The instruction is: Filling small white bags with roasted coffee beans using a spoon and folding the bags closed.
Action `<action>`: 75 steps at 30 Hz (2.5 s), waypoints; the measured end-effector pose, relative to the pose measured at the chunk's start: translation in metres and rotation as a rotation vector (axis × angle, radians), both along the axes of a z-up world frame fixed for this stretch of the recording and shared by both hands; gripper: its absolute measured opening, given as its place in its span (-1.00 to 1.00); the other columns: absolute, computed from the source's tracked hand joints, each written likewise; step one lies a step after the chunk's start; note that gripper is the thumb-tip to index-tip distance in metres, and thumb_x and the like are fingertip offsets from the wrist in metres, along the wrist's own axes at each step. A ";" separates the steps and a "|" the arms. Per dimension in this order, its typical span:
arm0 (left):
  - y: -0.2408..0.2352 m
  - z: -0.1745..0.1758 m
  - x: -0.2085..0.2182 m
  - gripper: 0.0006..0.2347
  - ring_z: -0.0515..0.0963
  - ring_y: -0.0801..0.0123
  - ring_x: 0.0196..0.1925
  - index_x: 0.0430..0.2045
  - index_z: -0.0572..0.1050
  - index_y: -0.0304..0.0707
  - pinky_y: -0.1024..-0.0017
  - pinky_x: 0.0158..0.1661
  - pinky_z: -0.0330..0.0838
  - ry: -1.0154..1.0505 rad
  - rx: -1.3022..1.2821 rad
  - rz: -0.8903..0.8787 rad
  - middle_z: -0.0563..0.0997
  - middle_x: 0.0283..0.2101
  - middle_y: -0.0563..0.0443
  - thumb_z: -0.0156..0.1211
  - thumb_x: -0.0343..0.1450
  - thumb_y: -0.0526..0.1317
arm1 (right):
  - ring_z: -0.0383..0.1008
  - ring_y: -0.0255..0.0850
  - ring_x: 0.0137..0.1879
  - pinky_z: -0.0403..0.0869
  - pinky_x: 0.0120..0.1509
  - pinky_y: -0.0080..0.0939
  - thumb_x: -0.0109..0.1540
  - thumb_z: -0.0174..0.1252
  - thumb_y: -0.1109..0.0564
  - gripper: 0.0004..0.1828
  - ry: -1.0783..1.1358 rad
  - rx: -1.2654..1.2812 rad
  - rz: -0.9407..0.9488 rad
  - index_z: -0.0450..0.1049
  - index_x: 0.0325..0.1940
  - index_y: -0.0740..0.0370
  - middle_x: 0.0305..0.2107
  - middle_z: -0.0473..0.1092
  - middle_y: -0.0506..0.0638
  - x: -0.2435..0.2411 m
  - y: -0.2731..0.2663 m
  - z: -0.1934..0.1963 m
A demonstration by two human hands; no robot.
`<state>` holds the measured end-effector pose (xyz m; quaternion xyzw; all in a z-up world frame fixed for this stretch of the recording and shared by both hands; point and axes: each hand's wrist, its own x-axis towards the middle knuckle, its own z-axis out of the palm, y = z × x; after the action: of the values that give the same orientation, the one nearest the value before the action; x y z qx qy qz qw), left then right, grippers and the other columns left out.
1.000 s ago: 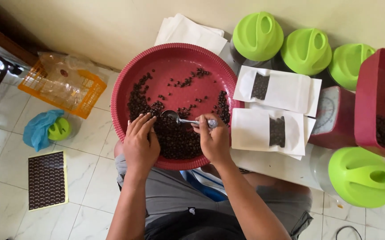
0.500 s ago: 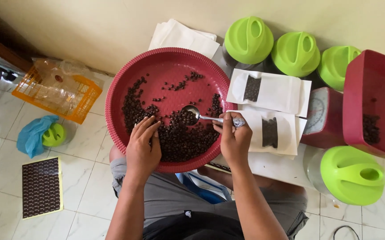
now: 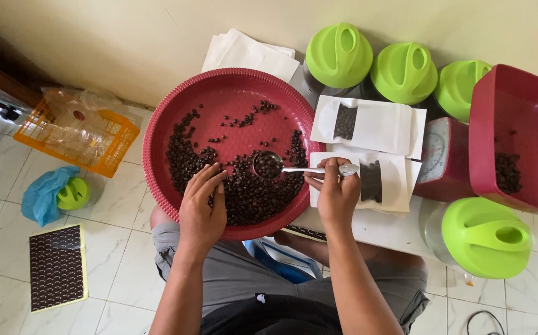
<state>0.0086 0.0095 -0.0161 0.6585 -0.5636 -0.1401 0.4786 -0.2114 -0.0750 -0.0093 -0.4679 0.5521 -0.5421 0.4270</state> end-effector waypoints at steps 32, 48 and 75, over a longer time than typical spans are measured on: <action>-0.032 0.039 -0.076 -0.78 0.50 -0.35 0.22 -0.06 0.61 -0.46 -0.16 0.20 0.33 0.161 -0.152 -0.263 0.63 0.04 -0.37 0.09 0.47 -0.45 | 0.64 0.09 -0.34 0.71 -0.17 0.03 0.41 -0.03 0.09 -0.74 -0.106 -0.099 -0.234 0.38 -0.18 0.37 -0.37 0.45 0.28 -0.071 0.017 0.051; -0.080 0.078 -0.200 -0.71 0.45 -0.11 0.33 0.11 0.48 -0.39 0.02 0.28 0.42 0.151 -0.254 -0.739 0.52 0.22 -0.27 0.05 0.48 -0.44 | 0.67 -0.16 -0.32 0.87 -0.13 -0.17 0.42 0.05 0.14 -0.87 -0.020 -0.367 -0.762 0.42 -0.17 0.24 -0.33 0.47 0.02 -0.230 0.036 0.140; -0.085 0.097 -0.220 -0.67 0.26 0.37 -0.75 0.20 0.43 -0.16 0.31 -0.21 0.40 0.204 0.017 -0.743 0.39 0.38 -0.13 0.00 0.53 -0.20 | 0.51 0.14 -0.02 0.60 0.02 -0.02 0.53 0.01 0.39 -0.80 0.926 -0.883 -0.413 0.52 -0.02 0.61 -0.15 0.44 0.35 -0.231 0.017 0.126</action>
<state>-0.2112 -0.0752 0.0808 0.3960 -0.7121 -0.3735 0.4433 -0.4422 -0.0582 0.1164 -0.6677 0.4829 -0.5309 -0.1976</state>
